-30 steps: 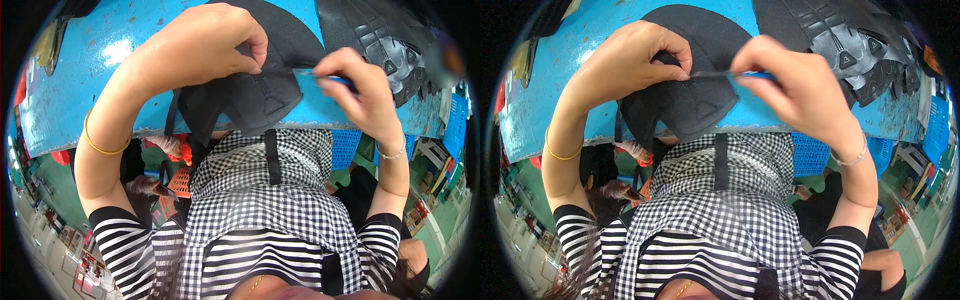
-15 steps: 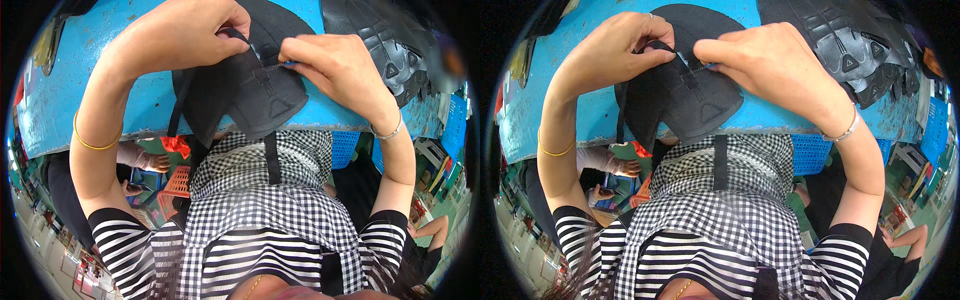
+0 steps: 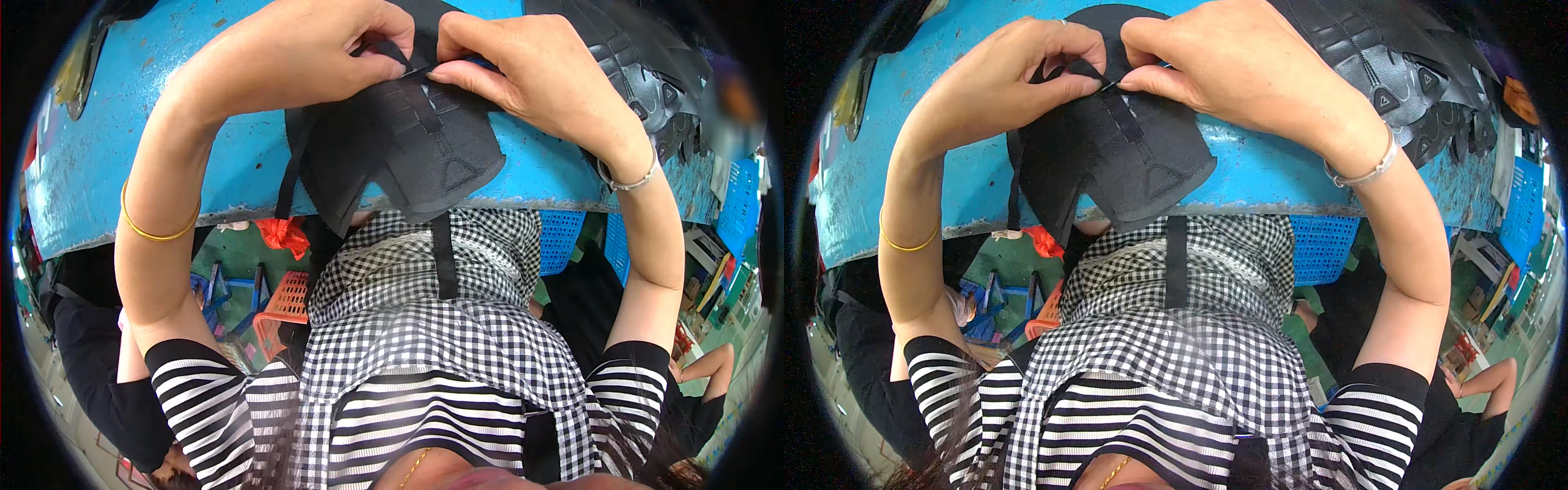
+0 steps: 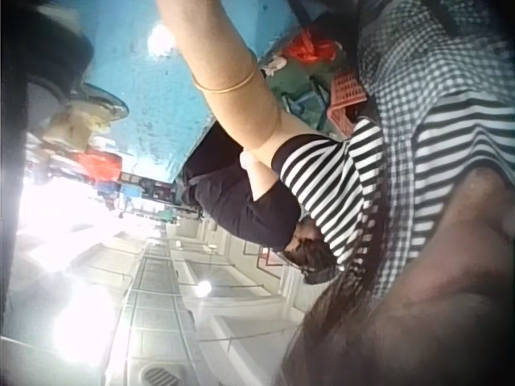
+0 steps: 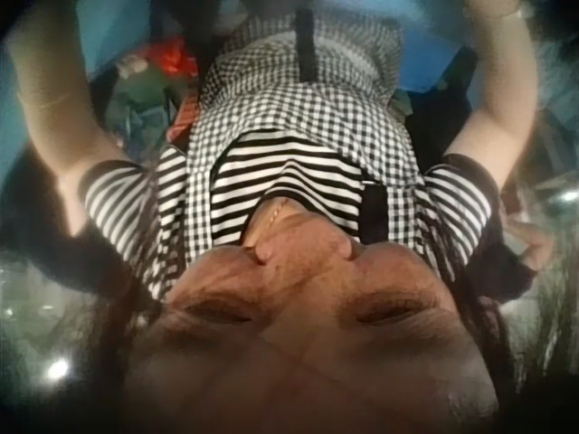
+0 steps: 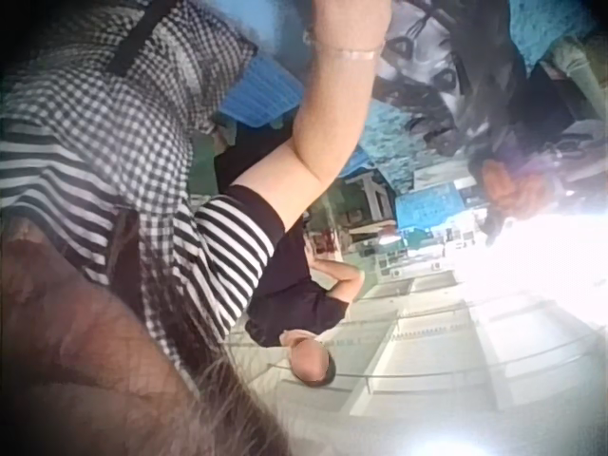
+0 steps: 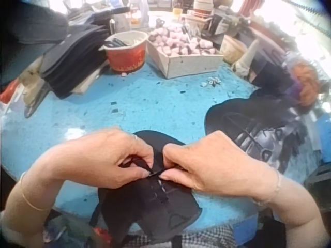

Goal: Trimming excess threads and aligning components of shoe uppers at a factory workbench using scissors.

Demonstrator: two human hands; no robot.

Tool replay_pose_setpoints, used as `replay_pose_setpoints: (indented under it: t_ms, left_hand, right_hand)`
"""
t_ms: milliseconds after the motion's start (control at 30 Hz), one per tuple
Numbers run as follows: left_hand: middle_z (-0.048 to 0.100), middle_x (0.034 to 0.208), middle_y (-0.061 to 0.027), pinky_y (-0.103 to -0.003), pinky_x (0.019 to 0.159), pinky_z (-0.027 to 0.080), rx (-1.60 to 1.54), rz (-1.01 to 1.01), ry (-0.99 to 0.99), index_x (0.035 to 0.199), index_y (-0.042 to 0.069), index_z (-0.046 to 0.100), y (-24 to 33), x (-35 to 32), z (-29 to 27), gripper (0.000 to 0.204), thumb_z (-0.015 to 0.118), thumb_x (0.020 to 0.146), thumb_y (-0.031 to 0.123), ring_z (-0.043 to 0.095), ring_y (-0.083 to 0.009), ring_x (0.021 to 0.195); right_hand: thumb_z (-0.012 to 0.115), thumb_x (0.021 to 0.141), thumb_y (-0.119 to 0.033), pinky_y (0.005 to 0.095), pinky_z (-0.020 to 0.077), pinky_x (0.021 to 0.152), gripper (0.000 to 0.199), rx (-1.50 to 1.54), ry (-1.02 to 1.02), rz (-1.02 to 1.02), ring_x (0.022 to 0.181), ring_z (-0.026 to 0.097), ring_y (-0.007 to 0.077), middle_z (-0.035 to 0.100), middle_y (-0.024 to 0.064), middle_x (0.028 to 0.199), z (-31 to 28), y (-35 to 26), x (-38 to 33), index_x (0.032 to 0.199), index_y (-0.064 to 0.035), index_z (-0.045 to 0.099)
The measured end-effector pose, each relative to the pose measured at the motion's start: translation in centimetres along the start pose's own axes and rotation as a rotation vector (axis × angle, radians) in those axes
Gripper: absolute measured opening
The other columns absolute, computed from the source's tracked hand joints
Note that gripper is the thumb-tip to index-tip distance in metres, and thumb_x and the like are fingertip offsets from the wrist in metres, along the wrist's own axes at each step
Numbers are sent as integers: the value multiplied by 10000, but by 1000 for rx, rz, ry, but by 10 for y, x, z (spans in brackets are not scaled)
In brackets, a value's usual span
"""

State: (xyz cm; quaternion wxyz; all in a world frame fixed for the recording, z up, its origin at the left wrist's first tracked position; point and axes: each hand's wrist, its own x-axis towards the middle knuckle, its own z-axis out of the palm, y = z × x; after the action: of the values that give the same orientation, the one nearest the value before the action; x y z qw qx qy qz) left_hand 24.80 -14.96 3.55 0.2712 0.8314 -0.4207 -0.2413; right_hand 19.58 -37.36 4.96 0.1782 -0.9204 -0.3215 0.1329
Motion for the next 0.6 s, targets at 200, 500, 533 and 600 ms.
replay_pose_setpoints:
  t_ms: [200, 500, 533, 600]
  left_hand:
    - [576, 719, 16, -213, 538, 362, -323, 124, 212, 956, 24, 642, -35, -15, 5, 103, 673, 891, 98, 469, -53, 591]
    - [497, 591, 87, -171, 380, 201, -695, -150, 670, 944, 70, 668, -5, -47, -24, 52, 664, 912, 111, 326, 9, 425]
    - [497, 589, 91, -160, 369, 203, -717, -149, 592, 952, 78, 671, -15, -52, -38, 50, 649, 925, 115, 323, 14, 419]
    - [509, 589, 78, -148, 377, 233, -683, -114, 773, 956, 68, 662, -10, -58, -37, 57, 645, 929, 115, 370, 11, 427]
  right_hand:
    - [740, 830, -257, 352, 505, 624, 301, 6, 256, -18, 760, 680, 268, 674, 88, 871, 9, -6, -21, 1029, -77, 602]
    - [786, 702, -328, 265, 497, 540, 486, -224, 221, 50, 645, 635, 144, 614, 20, 1094, 48, -69, -30, 1095, -96, 617]
    - [796, 690, -323, 264, 495, 536, 472, -257, 233, 90, 637, 634, 142, 616, 17, 1127, 50, -70, -31, 1076, -109, 630]
    - [801, 688, -309, 262, 493, 533, 451, -248, 251, 95, 639, 638, 138, 621, 16, 1148, 52, -69, -31, 1061, -117, 637]
